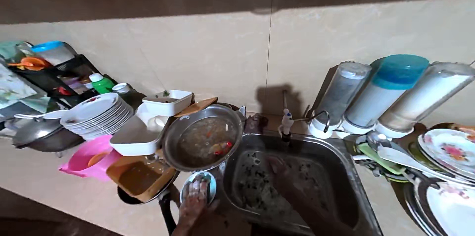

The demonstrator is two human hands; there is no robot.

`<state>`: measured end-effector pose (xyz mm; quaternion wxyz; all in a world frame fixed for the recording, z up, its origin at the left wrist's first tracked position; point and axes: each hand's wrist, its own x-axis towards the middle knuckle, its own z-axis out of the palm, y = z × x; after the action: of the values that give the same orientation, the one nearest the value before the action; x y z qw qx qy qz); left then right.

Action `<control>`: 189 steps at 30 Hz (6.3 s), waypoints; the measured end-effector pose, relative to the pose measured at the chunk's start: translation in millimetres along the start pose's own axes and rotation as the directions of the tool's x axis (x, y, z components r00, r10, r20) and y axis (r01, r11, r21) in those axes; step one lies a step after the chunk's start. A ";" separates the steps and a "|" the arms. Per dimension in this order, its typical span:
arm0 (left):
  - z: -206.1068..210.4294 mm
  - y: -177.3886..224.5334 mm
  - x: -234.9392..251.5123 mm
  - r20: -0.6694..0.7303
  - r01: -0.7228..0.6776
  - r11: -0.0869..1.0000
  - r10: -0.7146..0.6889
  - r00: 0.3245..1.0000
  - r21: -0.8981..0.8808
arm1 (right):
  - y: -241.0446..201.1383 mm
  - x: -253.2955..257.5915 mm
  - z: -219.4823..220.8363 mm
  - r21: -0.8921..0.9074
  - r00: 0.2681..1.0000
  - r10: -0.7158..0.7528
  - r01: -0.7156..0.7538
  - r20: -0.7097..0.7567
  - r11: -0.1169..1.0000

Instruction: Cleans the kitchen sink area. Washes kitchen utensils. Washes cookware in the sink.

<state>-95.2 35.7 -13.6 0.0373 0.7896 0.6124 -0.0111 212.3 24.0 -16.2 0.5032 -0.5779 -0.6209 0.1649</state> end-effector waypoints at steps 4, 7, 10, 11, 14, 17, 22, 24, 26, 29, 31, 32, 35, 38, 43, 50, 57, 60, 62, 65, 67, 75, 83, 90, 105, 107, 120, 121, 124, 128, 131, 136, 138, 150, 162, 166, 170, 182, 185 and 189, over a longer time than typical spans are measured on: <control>-2.2 4.8 -0.5 -0.018 0.027 1.000 -0.027 0.999 -0.014 | 1.4 87.4 56.0 -0.006 0.968 0.193 -0.195 0.158 0.981; -4.1 5.4 0.0 -0.010 0.042 0.999 -0.042 0.999 -0.005 | 10.5 135.7 85.5 -0.177 0.955 0.219 -0.184 0.202 0.967; 0.1 3.9 0.4 -0.013 0.037 0.999 -0.037 0.999 -0.011 | 4.2 157.7 103.6 0.068 0.841 0.461 -0.497 0.282 0.865; 1.3 3.4 0.5 -0.026 0.034 0.999 -0.035 0.999 -0.013 | 8.0 161.1 114.0 0.237 0.800 0.541 -0.596 0.260 0.767; -3.2 7.1 -0.1 0.023 0.058 0.998 -0.057 0.998 -0.032 | 12.7 164.4 124.2 0.324 0.754 0.592 -0.656 0.284 0.681; -3.4 6.8 0.0 0.026 0.052 0.998 -0.051 0.998 -0.041 | 13.3 157.5 121.7 0.248 0.829 0.503 -0.555 0.243 0.794; 1.6 6.3 2.1 0.027 0.047 0.999 -0.047 0.999 0.007 | 15.4 159.7 85.4 -0.029 0.858 0.486 -0.488 0.165 0.872; 6.2 4.7 1.1 -0.033 0.017 1.000 -0.017 0.999 0.004 | 7.3 137.8 66.3 0.292 0.770 0.621 -0.633 0.146 0.717; 10.3 3.6 1.0 -0.091 -0.011 1.000 0.010 0.996 -0.003 | 0.2 104.3 49.3 0.638 0.681 0.683 -0.655 0.266 0.404; 10.9 2.5 1.7 -0.124 -0.019 1.000 0.018 0.992 -0.006 | -1.5 50.9 27.0 0.785 0.663 0.654 -0.597 0.365 0.167; 9.7 4.0 1.1 -0.110 -0.013 1.000 0.012 0.994 -0.008 | -5.1 14.5 8.2 0.745 0.668 0.661 -0.621 0.341 0.244; 9.3 3.7 0.6 -0.116 -0.019 1.000 0.018 0.993 -0.013 | -6.5 -1.8 -0.6 0.717 0.678 0.663 -0.629 0.317 0.300; 12.7 -4.6 -0.4 -0.166 -0.077 0.993 0.062 0.984 -0.091 | 2.7 -45.0 -27.0 0.617 0.729 0.613 -0.641 0.305 0.456; 20.3 2.2 -4.5 -0.527 -0.215 0.952 0.069 0.847 -0.220 | -0.1 -74.8 -56.6 0.498 0.735 0.603 -0.666 0.311 0.555; -8.1 127.5 -25.6 -0.698 -0.538 0.804 0.235 0.676 -0.252 | -12.9 -106.7 -80.6 0.480 0.722 0.614 -0.682 0.319 0.552; -18.6 229.1 -44.4 0.003 -0.397 0.646 0.525 0.851 -0.652 | -30.3 -134.7 -119.8 0.274 0.827 0.488 -0.556 0.279 0.785; -6.9 238.5 -60.2 -0.068 -0.383 0.453 0.570 0.819 -0.805 | -42.8 -166.8 -124.6 0.066 0.894 0.445 -0.441 -0.057 0.895; 11.6 236.5 -68.1 -0.271 -0.571 0.417 0.586 0.763 -0.707 | -47.6 -178.8 -114.5 0.096 0.876 0.466 -0.457 -0.124 0.884; 19.0 230.2 -71.9 -0.385 -0.658 0.387 0.579 0.719 -0.646 | -50.7 -184.6 -109.0 0.130 0.860 0.494 -0.479 -0.132 0.868; 20.3 219.4 -81.4 -0.523 -0.755 0.328 0.564 0.639 -0.568 | -59.9 -189.1 -96.5 0.312 0.772 0.585 -0.508 -0.250 0.803; 18.9 214.2 -85.1 -0.478 -0.743 0.302 0.610 0.632 -0.597 | -71.0 -193.3 -83.1 0.445 0.709 0.627 -0.471 -0.323 0.762; 5.8 201.4 -88.5 -0.163 -0.527 0.239 0.778 0.606 -0.816 | -91.4 -220.3 -70.5 0.583 0.678 0.675 -0.435 -0.289 0.686; -23.7 216.4 -96.4 -0.328 -0.622 0.237 0.683 0.653 -0.746 | -58.2 -234.8 -104.9 0.108 0.877 0.355 -0.338 -0.323 0.935; -102.6 256.5 -81.1 -0.445 -0.517 0.083 0.408 0.798 -0.852 | -11.9 -249.4 -176.7 0.005 0.794 0.516 -0.544 -0.322 0.839; -101.8 299.8 -118.5 -0.650 -0.767 0.132 0.453 0.610 -0.628 | -82.5 -187.7 -197.1 0.294 0.850 0.022 0.157 -0.526 0.943; -95.1 299.6 -115.8 -0.630 -0.743 0.067 0.482 0.609 -0.666 | -81.2 -184.3 -194.3 0.372 0.858 0.021 0.202 -0.514 0.906; -85.5 269.6 -96.4 -0.359 -0.687 0.118 0.782 0.510 -0.717 | -107.5 -157.6 -202.0 0.533 0.849 0.221 0.083 -0.480 0.842; -78.7 270.1 -94.3 -0.293 -0.665 0.138 0.819 0.493 -0.734 | -111.3 -154.4 -207.2 0.578 0.846 0.236 0.100 -0.478 0.810; -49.4 273.9 -87.5 0.018 -0.627 0.392 0.857 0.516 -0.673 | -123.6 -148.6 -219.1 0.678 0.847 0.267 0.141 -0.461 0.721; -21.5 274.8 -74.5 0.406 -0.667 0.638 0.766 0.498 -0.384 | -123.3 -148.1 -231.3 0.680 0.852 0.182 0.244 -0.491 0.691; -11.9 265.9 -67.5 0.420 -0.613 0.677 0.734 0.534 -0.407 | -114.8 -148.0 -247.6 0.624 0.807 0.151 0.307 -0.571 0.718; -12.7 254.9 -70.1 0.142 -0.310 0.454 0.723 0.676 -0.836 | -77.4 -166.2 -237.4 0.222 0.880 0.263 -0.186 -0.396 0.957; -12.6 258.5 -72.1 0.086 -0.311 0.396 0.724 0.684 -0.864 | -61.8 -172.4 -216.3 0.050 0.915 0.376 -0.373 -0.149 0.927; -12.2 267.1 -76.7 -0.007 -0.182 0.224 0.612 0.791 -0.958 | -47.5 -189.3 -177.8 -0.014 0.909 0.416 -0.415 0.030 0.910; -18.8 282.5 -73.1 -0.097 -0.197 0.200 0.422 0.901 -0.960 | -70.8 -192.1 -173.6 -0.221 0.937 0.347 -0.349 -0.051 0.911; -15.8 283.1 -74.8 -0.016 0.051 -0.159 0.391 0.920 -0.986 | -45.6 -195.7 -188.6 -0.195 0.839 0.540 -0.521 0.058 0.831; -22.0 279.3 -76.0 0.025 0.126 -0.217 0.416 0.909 -0.968 | -7.6 -211.8 -202.1 -0.213 0.774 0.621 -0.590 0.126 0.779; -34.8 271.8 -76.7 -0.086 -0.213 0.072 0.756 0.648 -0.975 | -34.0 -197.0 -181.5 0.740 0.927 0.312 -0.359 0.210 0.569; -40.8 268.3 -74.8 -0.046 -0.262 0.168 0.756 0.653 -0.950 | -38.8 -191.2 -185.3 0.844 0.907 0.412 -0.287 0.087 0.453; -50.7 262.2 -69.3 0.064 -0.358 0.340 0.797 0.601 -0.870 | -46.1 -180.5 -195.2 0.767 0.831 0.544 -0.275 -0.113 0.580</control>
<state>139.9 -92.4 53.3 0.5328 0.8232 0.1805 0.0769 314.6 -221.9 27.4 0.7337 -0.4801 -0.2551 0.4077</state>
